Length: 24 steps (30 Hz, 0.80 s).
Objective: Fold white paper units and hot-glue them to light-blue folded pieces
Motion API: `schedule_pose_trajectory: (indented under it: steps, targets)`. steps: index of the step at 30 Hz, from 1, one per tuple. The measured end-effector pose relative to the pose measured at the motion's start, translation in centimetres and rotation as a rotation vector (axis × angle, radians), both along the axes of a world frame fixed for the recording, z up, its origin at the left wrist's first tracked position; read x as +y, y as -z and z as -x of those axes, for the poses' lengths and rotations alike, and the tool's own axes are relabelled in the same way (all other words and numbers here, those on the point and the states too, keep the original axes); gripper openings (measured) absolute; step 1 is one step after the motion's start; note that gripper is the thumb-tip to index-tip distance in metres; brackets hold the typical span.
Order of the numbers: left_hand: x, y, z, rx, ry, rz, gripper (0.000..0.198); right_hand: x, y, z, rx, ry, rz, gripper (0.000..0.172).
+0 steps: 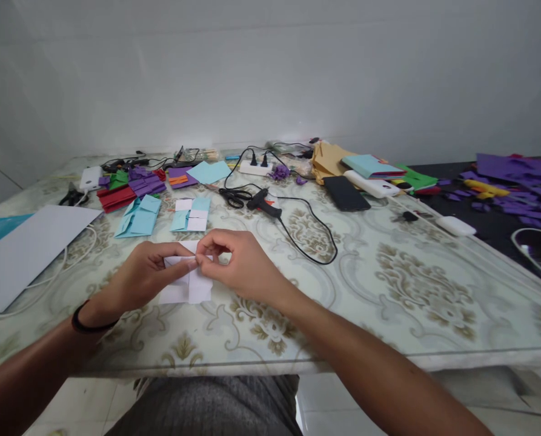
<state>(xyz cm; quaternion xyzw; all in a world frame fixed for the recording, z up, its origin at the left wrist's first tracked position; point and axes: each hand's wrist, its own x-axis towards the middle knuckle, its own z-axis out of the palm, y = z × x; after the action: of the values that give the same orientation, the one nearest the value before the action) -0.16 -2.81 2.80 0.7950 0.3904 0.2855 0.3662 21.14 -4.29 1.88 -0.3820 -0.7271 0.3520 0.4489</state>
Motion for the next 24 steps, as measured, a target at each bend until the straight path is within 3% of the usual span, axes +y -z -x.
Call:
schedule_pose_trajectory:
  steps: [6,13,18,22,24]
  targets:
    - [0.01,0.05,0.03,0.022,0.014,0.013,0.027,-0.02,0.00,0.06,0.009,0.005,0.045,0.004]
    - [0.15,0.15,-0.12,0.174,0.024,-0.113,0.028,0.20,0.43,0.26,-0.036,0.018,0.044,0.006]
    - [0.04,0.20,-0.32,0.228,0.031,-0.184,0.025,0.35,0.45,0.39,-0.079,0.005,0.079,0.017]
    - [0.37,-0.18,0.08,0.083,-0.020,-0.060,0.024,0.27,-0.04,-0.03,-0.019,-0.007,-0.011,0.007]
    - [0.67,-0.28,0.40,-0.081,-0.072,0.063,0.026,0.19,-0.29,-0.34,0.030,-0.073,-0.061,0.018]
